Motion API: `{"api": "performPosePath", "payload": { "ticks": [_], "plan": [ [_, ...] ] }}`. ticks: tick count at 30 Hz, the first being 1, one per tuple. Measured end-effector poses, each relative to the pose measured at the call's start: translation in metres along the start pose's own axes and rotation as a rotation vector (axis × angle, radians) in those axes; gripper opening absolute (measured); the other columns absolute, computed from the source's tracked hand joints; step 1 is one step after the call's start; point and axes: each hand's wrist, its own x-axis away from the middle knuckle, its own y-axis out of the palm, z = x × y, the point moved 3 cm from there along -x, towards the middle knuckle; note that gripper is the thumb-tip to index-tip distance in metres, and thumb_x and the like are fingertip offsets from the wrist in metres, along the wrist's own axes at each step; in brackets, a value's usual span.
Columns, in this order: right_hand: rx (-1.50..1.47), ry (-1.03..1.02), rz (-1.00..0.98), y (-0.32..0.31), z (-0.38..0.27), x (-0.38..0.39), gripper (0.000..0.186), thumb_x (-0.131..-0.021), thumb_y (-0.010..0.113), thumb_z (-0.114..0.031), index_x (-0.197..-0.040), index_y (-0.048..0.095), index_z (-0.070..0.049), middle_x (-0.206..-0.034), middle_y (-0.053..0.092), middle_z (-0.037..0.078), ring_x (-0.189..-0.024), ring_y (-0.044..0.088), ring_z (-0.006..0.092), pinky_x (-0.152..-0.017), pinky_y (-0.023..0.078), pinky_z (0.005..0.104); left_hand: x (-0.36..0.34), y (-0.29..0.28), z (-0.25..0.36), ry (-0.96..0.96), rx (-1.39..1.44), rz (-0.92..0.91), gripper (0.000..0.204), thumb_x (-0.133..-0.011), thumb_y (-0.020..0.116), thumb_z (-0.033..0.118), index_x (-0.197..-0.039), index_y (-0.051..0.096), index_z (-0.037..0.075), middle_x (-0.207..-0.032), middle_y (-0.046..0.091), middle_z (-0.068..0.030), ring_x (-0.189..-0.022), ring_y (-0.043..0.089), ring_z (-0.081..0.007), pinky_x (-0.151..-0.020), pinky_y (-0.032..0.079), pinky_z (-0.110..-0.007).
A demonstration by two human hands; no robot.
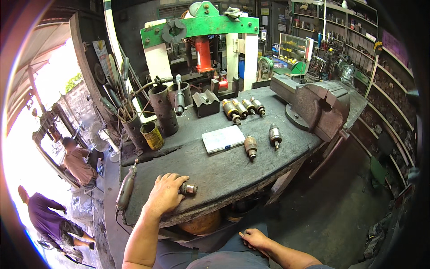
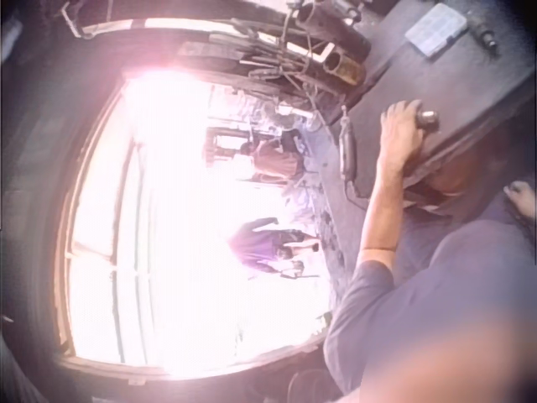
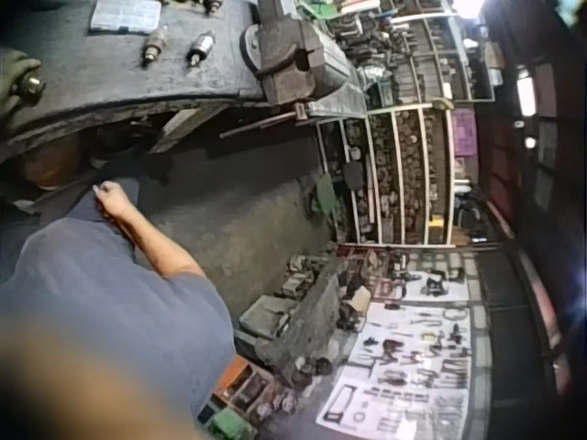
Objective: The person uses a rotary tool to grind or polish small cylindrical mechanical parts on a workbench, then moves to a bench vise to secure and continue working on the parts. The person handles multiple parts one at a time, adjusting them in the vise and using the tool on their surfaces.
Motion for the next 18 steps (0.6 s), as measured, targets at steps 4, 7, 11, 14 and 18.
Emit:
{"api": "performPosePath", "payload": {
  "ticks": [4,7,11,14,18],
  "plan": [
    [0.456,-0.248,-0.001,0.011,-0.053,0.032,0.04,-0.108,0.074,-0.042,-0.113,0.08,-0.003,-0.099,0.082,0.022,-0.089,0.079,0.0406,-0.081,0.06,0.0506,0.016,0.001,-0.008,-0.019,0.1,0.151,0.069,-0.085,0.091,0.019,-0.151,0.071,0.014,-0.151,0.069,-0.0158,-0.152,0.056,-0.0393,-0.133,0.038,-0.056],
    [0.598,-0.568,0.006,0.018,-0.117,0.068,0.028,-0.106,0.076,-0.03,-0.111,0.079,-0.002,-0.098,0.08,0.023,-0.09,0.078,0.0439,-0.08,0.061,0.0493,0.043,0.003,-0.001,0.006,0.24,0.379,0.06,-0.085,0.092,0.02,-0.142,0.076,0.011,-0.146,0.073,-0.0173,-0.146,0.062,-0.0405,-0.131,0.042,-0.055],
    [0.305,-0.945,0.025,0.035,-0.191,0.113,0.01,-0.106,0.076,-0.007,-0.112,0.076,0.001,-0.095,0.079,0.017,-0.082,0.08,0.0309,-0.074,0.063,0.04,0.085,0.035,0.044,0.156,0.474,0.393,0.047,-0.086,0.093,0.022,-0.128,0.081,0.005,-0.127,0.079,-0.0186,-0.121,0.073,-0.0406,-0.11,0.054,-0.053],
    [-0.028,-1.156,-0.063,0.058,-0.224,0.125,0.01,-0.109,0.073,0.001,-0.118,0.072,0.003,-0.1,0.078,0.014,-0.081,0.078,0.0201,-0.071,0.063,0.0334,0.103,0.072,0.082,0.259,0.831,0.13,0.064,-0.098,0.086,0.023,-0.154,0.063,0.002,-0.133,0.078,-0.0222,-0.124,0.074,-0.0442,-0.109,0.056,-0.053],
    [-0.081,-1.335,-0.055,0.072,-0.247,0.121,0.011,-0.109,0.073,0.002,-0.12,0.072,0.002,-0.1,0.078,0.015,-0.083,0.079,0.0209,-0.073,0.064,0.0334,0.115,0.089,0.082,0.026,0.94,-0.175,0.041,-0.106,0.077,0.016,-0.144,0.068,0.003,-0.124,0.078,-0.0205,-0.115,0.076,-0.038,-0.103,0.058,-0.047]
  ]
}}
